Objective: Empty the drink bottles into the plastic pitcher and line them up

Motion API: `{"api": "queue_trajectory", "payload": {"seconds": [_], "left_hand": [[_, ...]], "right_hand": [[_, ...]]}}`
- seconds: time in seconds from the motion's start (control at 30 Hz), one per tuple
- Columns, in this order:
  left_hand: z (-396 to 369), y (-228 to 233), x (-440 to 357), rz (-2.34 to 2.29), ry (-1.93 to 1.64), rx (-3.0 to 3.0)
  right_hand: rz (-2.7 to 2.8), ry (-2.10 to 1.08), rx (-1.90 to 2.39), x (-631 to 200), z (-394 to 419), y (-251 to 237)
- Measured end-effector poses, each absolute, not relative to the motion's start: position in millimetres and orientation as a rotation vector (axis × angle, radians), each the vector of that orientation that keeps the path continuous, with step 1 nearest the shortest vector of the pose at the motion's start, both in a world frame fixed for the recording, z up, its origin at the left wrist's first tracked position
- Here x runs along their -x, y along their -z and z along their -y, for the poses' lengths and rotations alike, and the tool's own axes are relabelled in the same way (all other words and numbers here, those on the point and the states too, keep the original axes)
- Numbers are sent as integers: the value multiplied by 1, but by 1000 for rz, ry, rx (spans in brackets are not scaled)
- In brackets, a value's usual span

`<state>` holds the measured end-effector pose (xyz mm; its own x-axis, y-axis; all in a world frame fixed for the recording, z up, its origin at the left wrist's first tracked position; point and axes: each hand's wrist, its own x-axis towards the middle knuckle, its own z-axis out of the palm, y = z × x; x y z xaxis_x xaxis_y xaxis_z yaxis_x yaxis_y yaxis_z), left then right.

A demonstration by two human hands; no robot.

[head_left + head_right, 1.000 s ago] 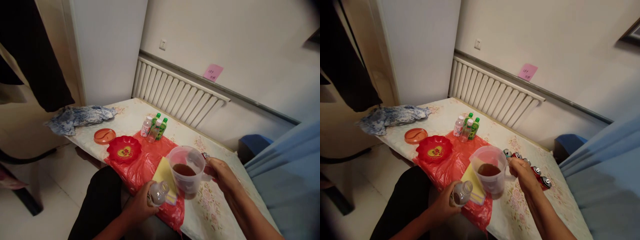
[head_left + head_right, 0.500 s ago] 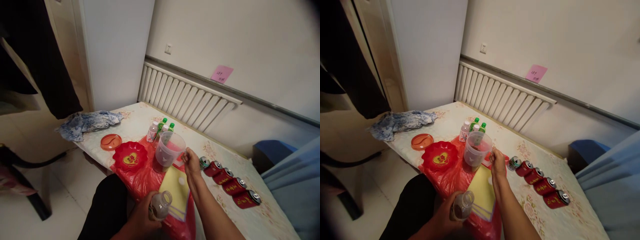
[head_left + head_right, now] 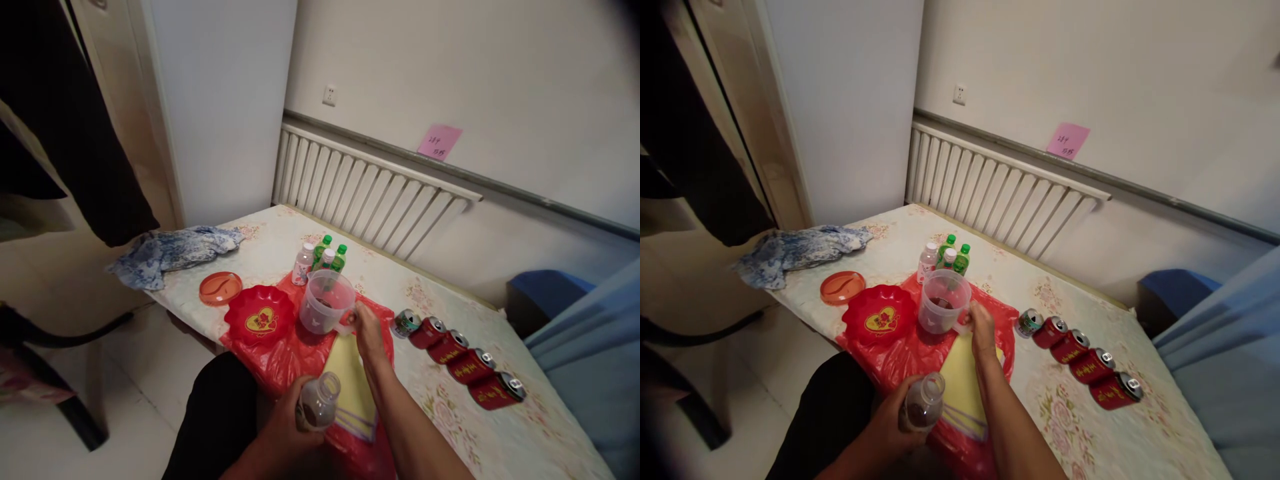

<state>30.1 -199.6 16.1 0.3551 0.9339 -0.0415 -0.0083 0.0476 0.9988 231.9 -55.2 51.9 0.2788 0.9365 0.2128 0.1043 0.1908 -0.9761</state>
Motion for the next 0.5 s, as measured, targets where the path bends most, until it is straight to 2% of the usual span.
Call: {"api": "queue_trajectory", "payload": {"seconds": [0.3,0.5], "left_hand": [[203,-25,-35,-976,-860,-1294],[212,-27,-47,-993,-820,-1347]], "right_hand": [[1279,-499,1673,-316,93,-31],[1532,-454,1873,-319,123,4]]}}
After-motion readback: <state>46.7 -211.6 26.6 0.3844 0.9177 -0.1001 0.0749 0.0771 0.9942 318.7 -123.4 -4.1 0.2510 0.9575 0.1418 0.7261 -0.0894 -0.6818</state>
